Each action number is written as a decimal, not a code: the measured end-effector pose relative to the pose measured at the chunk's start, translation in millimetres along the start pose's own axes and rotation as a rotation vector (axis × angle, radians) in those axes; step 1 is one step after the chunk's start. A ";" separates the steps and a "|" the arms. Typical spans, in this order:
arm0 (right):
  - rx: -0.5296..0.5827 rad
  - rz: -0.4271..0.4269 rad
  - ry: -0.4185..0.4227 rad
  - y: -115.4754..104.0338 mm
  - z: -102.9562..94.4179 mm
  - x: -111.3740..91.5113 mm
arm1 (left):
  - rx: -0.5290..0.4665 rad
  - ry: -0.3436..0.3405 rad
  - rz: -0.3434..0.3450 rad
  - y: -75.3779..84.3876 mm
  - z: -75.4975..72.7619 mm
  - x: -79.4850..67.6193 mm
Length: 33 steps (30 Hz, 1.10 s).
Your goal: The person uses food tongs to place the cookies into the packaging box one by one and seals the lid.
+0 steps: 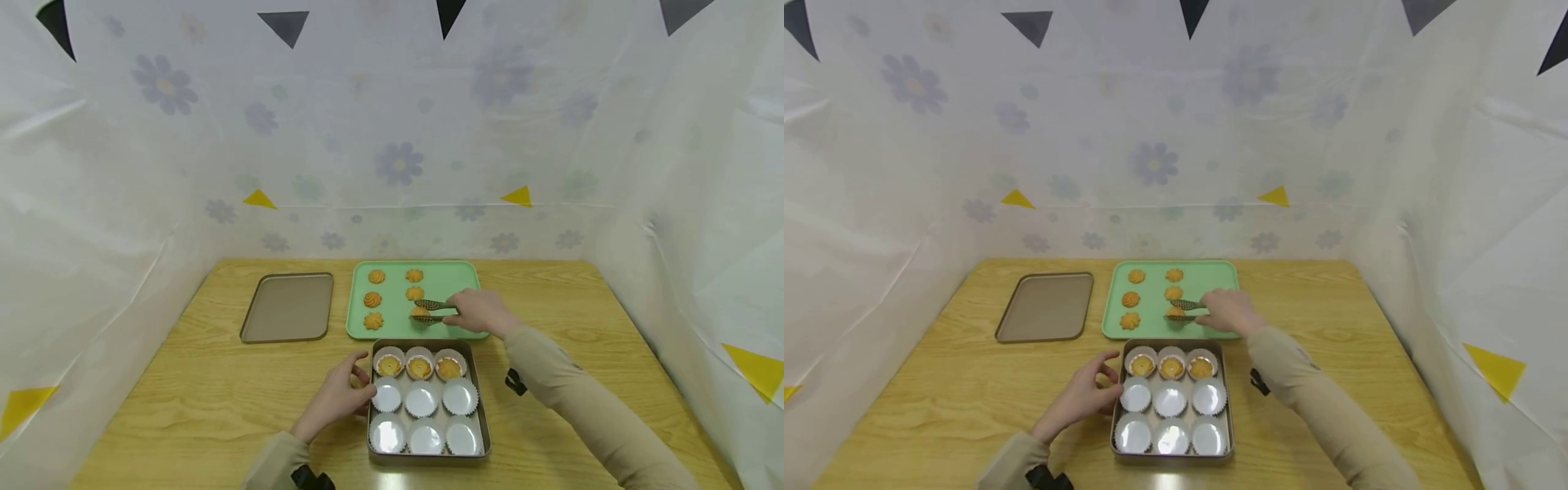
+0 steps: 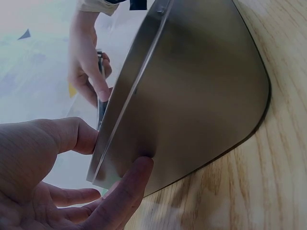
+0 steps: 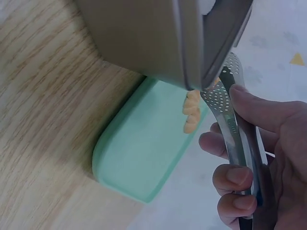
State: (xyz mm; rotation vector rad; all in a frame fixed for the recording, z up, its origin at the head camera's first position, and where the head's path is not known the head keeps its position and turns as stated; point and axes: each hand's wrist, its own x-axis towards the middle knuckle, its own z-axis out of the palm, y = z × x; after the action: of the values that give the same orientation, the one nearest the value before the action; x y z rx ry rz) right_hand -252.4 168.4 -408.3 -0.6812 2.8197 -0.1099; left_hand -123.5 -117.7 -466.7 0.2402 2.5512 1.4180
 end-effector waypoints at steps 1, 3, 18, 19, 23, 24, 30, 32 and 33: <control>0.005 -0.007 0.006 0.0 -1.2 -1.1 | 0.005 0.001 0.001 -0.1 -0.2 0.1; 0.016 -0.018 0.018 -0.3 -2.9 -3.8 | 0.008 0.001 0.002 -0.3 -0.5 0.1; 0.047 -0.171 0.119 -16.6 -5.7 -41.8 | 0.005 -0.001 0.008 -0.3 -0.4 0.4; 0.042 -0.186 0.125 -17.6 -5.1 -44.5 | 0.005 -0.001 0.010 -0.4 -0.3 0.4; 0.029 -0.271 0.149 -21.0 1.3 -52.7 | 0.008 -0.001 0.016 -0.8 -0.5 0.4; 0.031 -0.295 0.151 -22.4 3.0 -54.3 | 0.005 -0.002 0.016 -0.7 -0.6 0.3; 0.077 -0.361 0.128 -29.4 9.6 -62.1 | 0.004 -0.006 0.016 -0.1 -1.0 -0.2; 0.075 -0.363 0.118 -31.0 11.1 -64.2 | 0.009 -0.006 0.021 -0.2 -0.9 -0.1; 0.074 -0.367 0.115 -32.0 11.7 -65.1 | 0.009 -0.006 0.023 -0.2 -0.9 -0.1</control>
State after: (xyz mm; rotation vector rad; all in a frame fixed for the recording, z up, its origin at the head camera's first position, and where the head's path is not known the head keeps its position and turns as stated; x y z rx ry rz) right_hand -179.2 169.7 -401.8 -1.2021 2.7458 -0.3247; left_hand -123.7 -118.5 -466.4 0.2751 2.5586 1.4118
